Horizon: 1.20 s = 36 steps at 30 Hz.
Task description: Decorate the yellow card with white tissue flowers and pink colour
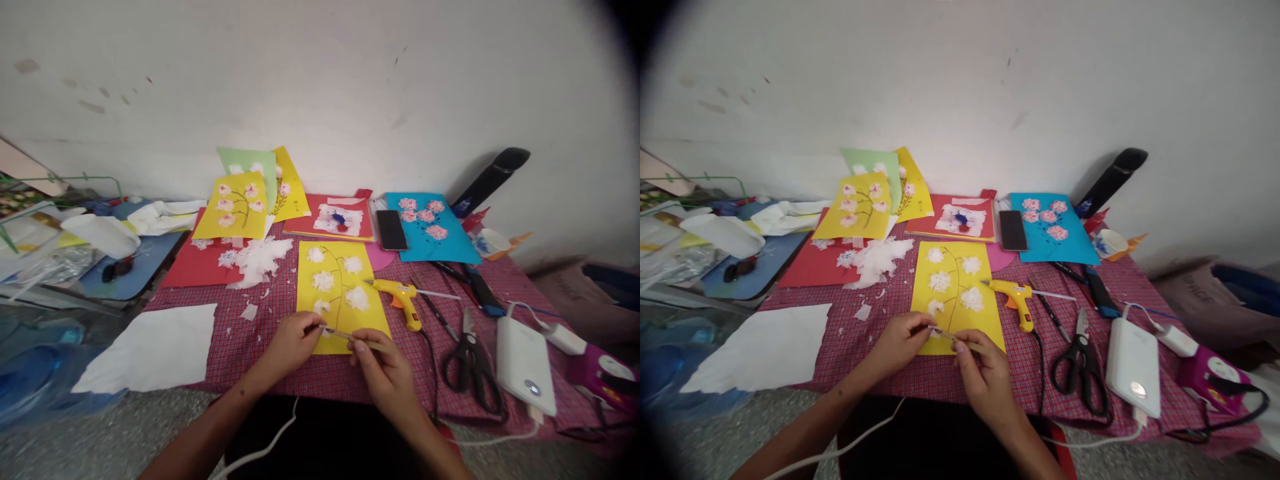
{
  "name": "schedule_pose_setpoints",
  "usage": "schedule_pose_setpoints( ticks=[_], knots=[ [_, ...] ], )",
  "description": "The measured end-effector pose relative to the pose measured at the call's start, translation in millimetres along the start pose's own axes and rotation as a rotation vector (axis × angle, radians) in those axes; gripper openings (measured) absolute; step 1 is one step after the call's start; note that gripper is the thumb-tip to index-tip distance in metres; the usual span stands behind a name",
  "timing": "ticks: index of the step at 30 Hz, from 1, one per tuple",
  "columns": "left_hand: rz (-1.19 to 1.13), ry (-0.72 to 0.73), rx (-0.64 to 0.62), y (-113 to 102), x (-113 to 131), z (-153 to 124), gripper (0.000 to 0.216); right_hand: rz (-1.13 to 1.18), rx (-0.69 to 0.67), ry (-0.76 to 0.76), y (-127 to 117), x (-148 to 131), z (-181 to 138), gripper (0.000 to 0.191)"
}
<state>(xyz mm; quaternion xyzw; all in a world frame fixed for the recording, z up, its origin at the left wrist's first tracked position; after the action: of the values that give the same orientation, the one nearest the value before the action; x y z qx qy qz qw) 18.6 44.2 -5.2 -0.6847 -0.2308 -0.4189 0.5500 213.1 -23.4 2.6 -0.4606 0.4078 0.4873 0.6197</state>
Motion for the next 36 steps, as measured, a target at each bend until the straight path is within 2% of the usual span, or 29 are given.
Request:
schedule_pose_setpoints(
  ticks=[7, 12, 16, 23, 36],
  knots=[
    [0.019, -0.001, -0.012, 3, 0, -4, 0.014, 0.0, 0.009, 0.004, 1, 4, -4, 0.014],
    [0.149, 0.134, -0.006, 3, 6, -4, 0.014, -0.061, 0.002, -0.005, 2, 0, 0, 0.016],
    [0.317, 0.203, 0.037, 1, 13, 5, 0.019, -0.225, -0.029, -0.073, 4, -9, 20, 0.016],
    [0.466, 0.181, 0.078, 5, 17, 25, 0.023, -0.387, -0.077, -0.169, 11, -9, 51, 0.013],
    [0.441, 0.156, 0.047, 7, 13, 29, 0.023, -0.423, -0.1, -0.192, 16, -2, 56, 0.015]
  ],
)
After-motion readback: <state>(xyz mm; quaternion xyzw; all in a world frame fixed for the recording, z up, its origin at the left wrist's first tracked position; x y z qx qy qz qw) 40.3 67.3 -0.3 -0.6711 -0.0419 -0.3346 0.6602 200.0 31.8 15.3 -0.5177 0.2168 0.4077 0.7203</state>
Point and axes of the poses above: each hand's wrist, its own z-axis towards the middle knuckle, its own y-axis out of the palm, x = y × z, the point moved 3 cm from there along z, towards the middle knuckle, and after that the axes turned 3 degrees about -y, right-handed, at the moved point
